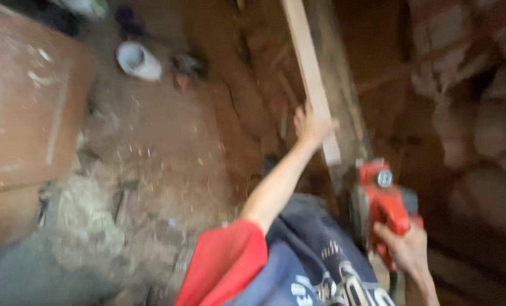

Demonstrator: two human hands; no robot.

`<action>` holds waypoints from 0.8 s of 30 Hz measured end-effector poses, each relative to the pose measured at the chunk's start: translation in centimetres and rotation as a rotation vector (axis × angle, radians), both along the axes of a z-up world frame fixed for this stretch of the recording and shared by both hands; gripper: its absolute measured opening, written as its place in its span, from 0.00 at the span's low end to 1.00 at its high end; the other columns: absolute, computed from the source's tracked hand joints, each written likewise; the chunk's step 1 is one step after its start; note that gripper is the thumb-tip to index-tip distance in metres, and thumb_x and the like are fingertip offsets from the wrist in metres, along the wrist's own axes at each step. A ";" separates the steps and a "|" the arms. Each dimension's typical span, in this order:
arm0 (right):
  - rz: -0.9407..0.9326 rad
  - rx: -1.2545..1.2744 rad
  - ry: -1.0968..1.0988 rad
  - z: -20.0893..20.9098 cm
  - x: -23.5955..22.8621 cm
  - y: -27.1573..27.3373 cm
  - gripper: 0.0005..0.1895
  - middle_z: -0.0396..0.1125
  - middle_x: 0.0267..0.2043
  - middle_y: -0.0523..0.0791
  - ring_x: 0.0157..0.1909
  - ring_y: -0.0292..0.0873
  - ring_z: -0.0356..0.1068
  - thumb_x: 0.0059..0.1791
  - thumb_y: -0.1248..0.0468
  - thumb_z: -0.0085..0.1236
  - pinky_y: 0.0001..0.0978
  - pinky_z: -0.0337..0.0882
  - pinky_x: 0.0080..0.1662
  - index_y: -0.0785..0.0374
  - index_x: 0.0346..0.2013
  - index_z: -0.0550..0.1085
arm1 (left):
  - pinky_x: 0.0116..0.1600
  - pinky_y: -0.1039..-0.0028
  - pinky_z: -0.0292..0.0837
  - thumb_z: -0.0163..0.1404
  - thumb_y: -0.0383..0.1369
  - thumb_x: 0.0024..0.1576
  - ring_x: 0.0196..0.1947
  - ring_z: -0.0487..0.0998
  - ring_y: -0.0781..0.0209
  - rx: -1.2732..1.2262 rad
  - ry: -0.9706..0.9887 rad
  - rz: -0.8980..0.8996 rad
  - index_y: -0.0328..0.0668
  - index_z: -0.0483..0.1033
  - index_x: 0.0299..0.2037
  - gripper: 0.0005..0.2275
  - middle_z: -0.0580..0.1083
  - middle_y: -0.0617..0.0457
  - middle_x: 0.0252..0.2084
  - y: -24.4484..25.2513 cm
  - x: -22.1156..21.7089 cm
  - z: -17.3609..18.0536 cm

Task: The person uses a circular saw to cut a wooden plank on a makeshift workbench, then uses a handheld electric planer to smooth the plank's surface. The person repositions the plank between passes and continues planing along its length.

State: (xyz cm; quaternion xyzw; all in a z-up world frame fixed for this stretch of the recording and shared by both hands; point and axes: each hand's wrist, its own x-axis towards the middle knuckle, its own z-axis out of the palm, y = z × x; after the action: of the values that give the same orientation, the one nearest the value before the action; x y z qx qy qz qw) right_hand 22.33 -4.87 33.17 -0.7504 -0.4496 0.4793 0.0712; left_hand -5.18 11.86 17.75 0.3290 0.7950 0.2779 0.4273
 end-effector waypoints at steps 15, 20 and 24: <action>0.206 0.117 0.018 1.9 -9.0 2.8 0.10 0.70 0.26 0.45 0.26 0.36 0.68 0.43 0.68 0.65 0.31 0.71 0.31 0.68 0.35 0.74 | 0.70 0.68 0.65 0.46 0.41 0.66 0.69 0.71 0.50 0.433 -0.258 0.067 0.44 0.70 0.67 0.21 0.71 0.44 0.68 -1.6 -2.7 -12.3; 0.398 0.294 -0.022 2.5 -11.6 5.4 0.14 0.72 0.31 0.45 0.31 0.38 0.71 0.43 0.68 0.65 0.33 0.72 0.37 0.69 0.41 0.75 | 0.67 0.68 0.71 0.52 0.37 0.62 0.65 0.73 0.48 0.466 -0.116 -0.068 0.48 0.68 0.68 0.23 0.70 0.47 0.67 -2.6 -2.0 -13.2; 0.161 -0.002 -0.055 3.0 -13.3 7.6 0.16 0.72 0.28 0.49 0.26 0.42 0.71 0.43 0.65 0.62 0.39 0.72 0.32 0.67 0.44 0.76 | 0.66 0.66 0.72 0.52 0.38 0.63 0.64 0.73 0.47 0.467 -0.101 -0.108 0.50 0.66 0.69 0.24 0.70 0.48 0.67 -2.7 -2.3 -13.0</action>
State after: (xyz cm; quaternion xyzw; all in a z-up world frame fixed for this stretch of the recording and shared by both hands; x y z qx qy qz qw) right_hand 9.00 2.73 36.13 -0.7248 -0.5096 0.4632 0.0196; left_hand -7.52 9.12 4.76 0.4466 0.6682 0.4469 0.3929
